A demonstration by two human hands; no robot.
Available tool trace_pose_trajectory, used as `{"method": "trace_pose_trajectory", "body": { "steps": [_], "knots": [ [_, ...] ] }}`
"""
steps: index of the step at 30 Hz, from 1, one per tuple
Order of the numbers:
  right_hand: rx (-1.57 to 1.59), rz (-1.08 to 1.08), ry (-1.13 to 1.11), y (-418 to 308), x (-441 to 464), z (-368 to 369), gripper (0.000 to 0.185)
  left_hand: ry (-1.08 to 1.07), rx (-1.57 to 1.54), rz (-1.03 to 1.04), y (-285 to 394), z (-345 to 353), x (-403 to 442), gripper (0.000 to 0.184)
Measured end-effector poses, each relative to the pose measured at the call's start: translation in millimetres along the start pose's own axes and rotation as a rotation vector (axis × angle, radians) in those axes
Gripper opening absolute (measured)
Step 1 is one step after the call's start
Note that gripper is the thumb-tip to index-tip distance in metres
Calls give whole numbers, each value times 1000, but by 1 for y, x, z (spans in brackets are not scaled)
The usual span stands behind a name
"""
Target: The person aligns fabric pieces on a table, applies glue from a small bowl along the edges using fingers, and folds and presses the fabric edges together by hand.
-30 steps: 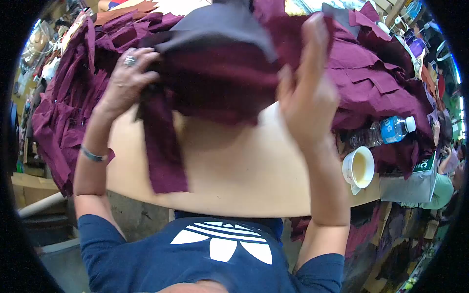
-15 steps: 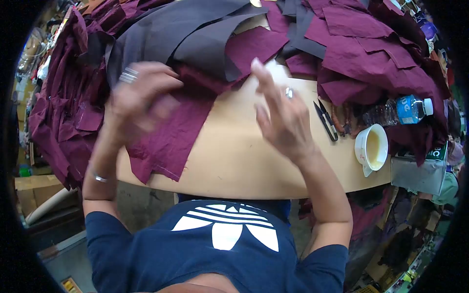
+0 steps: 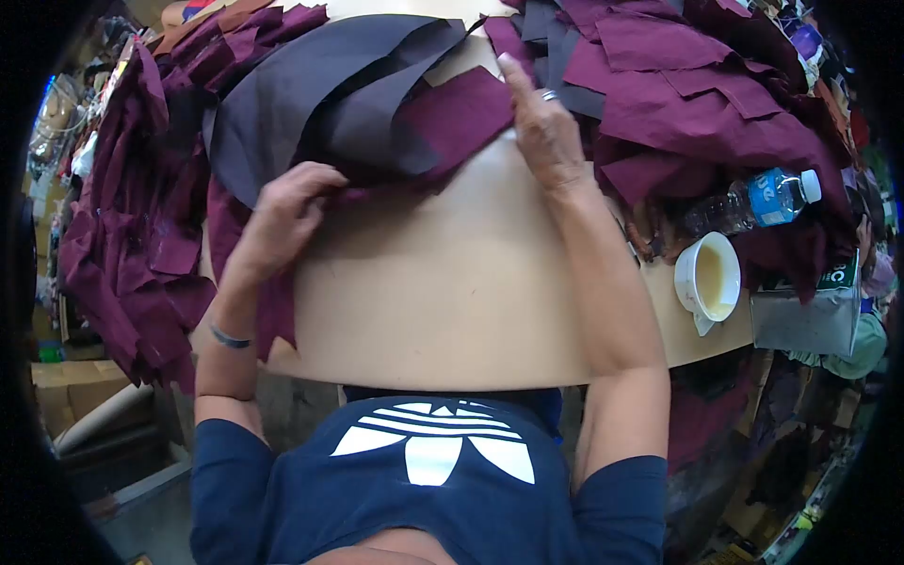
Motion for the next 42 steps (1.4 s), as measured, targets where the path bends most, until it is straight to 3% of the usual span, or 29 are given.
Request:
{"method": "trace_pose_trajectory", "body": {
  "steps": [4, 7, 11, 12, 16, 19, 20, 23, 26, 30, 35, 37, 38, 39, 42],
  "knots": [
    [267, 103, -3, -22, 10, -44, 69, 76, -200, -207, -18, -45, -15, 33],
    [518, -75, -23, -76, -5, -37, 79, 148, -198, -210, -14, -62, -18, 33],
    [493, -156, -150, -141, -25, -30, 112, 174, -155, -199, -5, -59, -16, 29],
    [477, -135, -93, -150, -25, -30, 96, 164, -155, -198, -4, -58, -15, 28],
    [271, -139, -100, -138, -15, -13, 71, 157, -109, -159, 4, -59, -14, 22],
    [518, 211, -191, -97, 0, -23, 70, 136, -5, -103, 3, -65, -17, 20],
    [544, 155, -145, -94, 6, -29, 70, 128, 36, -83, 3, -66, -18, 20],
    [526, 148, -349, -106, 15, -36, 68, 188, 280, -7, 6, -61, -20, 19],
    [503, 60, -281, -108, 13, -30, 67, 296, 379, 12, 5, -58, -18, 18],
    [419, 21, -173, -124, 19, -31, 72, 257, 312, 1, 9, -52, -20, 22],
    [309, 4, -325, -144, 20, -13, 90, 237, 288, -57, 12, -57, -18, 21],
    [350, -93, -119, -153, 21, -16, 93, 258, 269, -43, 10, -57, -20, 23],
    [353, -102, -126, -159, 23, -18, 99, 260, 264, -49, 11, -57, -21, 23],
    [325, -181, -20, -164, 25, -21, 85, 262, 260, -55, 12, -57, -21, 23],
    [196, -169, -31, -153, 23, -5, 74, 327, 335, -23, 10, -63, -22, 24]
  ]
}}
Point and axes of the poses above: each hand's wrist, its own x-axis towards the middle knuckle, its own z-axis out of the palm, y = z × x, the point moved 5 cm from there along x, towards the middle knuckle, and after that the axes turned 11 degrees about -z, right-handed, at the moved point
